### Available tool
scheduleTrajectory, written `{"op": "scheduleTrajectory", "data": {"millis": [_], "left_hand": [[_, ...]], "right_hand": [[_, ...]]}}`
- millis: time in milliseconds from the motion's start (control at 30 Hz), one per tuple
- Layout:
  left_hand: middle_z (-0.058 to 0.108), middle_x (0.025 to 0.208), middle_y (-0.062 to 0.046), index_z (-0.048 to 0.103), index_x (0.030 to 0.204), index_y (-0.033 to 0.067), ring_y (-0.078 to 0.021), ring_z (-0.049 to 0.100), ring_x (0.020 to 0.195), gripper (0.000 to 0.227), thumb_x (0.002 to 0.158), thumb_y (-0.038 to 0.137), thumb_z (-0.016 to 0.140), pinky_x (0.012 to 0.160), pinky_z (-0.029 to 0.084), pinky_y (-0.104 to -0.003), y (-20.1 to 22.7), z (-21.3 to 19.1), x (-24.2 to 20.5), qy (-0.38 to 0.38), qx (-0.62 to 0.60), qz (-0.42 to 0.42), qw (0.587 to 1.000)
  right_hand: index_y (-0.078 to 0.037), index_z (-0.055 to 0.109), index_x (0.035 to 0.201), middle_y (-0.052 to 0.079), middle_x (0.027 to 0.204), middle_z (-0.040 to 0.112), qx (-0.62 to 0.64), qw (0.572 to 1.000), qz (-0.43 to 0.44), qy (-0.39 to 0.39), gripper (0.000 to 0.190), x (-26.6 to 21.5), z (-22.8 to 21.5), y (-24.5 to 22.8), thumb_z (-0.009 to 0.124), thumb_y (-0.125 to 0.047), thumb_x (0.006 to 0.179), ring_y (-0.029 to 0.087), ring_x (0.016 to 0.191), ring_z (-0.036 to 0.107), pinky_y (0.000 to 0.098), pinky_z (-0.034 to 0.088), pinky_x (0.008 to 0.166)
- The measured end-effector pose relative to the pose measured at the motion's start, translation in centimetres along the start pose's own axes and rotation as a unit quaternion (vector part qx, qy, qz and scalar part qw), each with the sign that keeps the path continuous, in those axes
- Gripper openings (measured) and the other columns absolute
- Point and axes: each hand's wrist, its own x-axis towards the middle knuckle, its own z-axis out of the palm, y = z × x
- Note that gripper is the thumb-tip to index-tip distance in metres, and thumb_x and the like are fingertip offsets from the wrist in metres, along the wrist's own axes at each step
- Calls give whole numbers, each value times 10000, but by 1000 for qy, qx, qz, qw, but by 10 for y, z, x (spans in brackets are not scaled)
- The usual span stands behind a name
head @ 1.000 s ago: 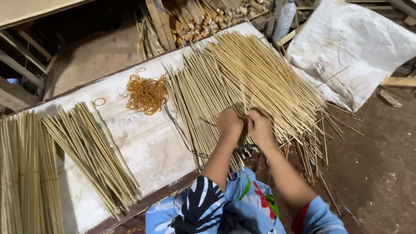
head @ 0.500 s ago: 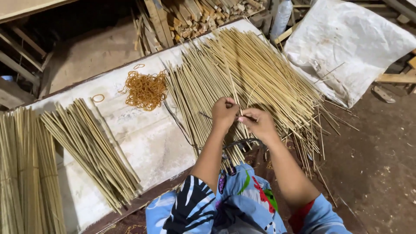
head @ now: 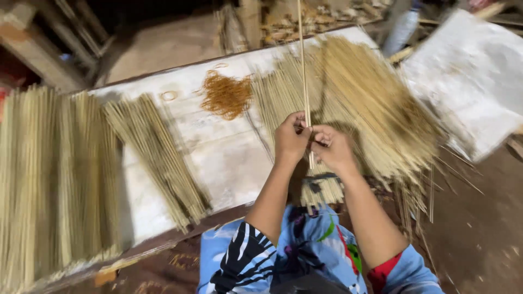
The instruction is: Gathering thin bamboo sticks into uniform bundles and securing them with rubber bands.
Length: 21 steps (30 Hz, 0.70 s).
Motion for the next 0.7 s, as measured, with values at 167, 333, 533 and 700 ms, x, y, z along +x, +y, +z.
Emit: {"op": "scheduleTrajectory", "data": {"millis": [167,333,533,700], "left_hand": [[723,1033,-259,599,1349,-2,-410,742,919,480,874,-20,668,769,645,-468,-3,-105,-45,118,31,47,991],[722,1047,-233,635,1320,13,-387,757,844,492,836,-25,708,693,641,-434,-61,-203,-81,255,95,42,961],[706,1102,-156,723,1227,68,-363,675,1047,417,814,70,781,887,576,-431,-89,-260,-128,366,246,-17,897],[645,1251,-125,706,1261,111,-343,626,1116,335,929,139,670,914,548,-454,-122,-263,-133,406,240,-4,882]], "right_hand": [[-48,541,1401,95,782,609,20,993,-31,-114,626,-11,101,-45,663,104,806,189,603,627,299,631,466],[-187,666,1277,77,742,710,-46,972,-89,-214,493,-22,223,-48,741,-24,818,185,510,670,284,613,437],[-238,735,1194,38,864,743,-192,926,-219,-242,464,-53,308,-72,788,-106,753,246,748,740,370,633,656],[-156,770,1177,73,1010,699,-267,893,-257,-256,449,-68,325,-91,751,-33,745,296,928,747,409,625,841]]}}
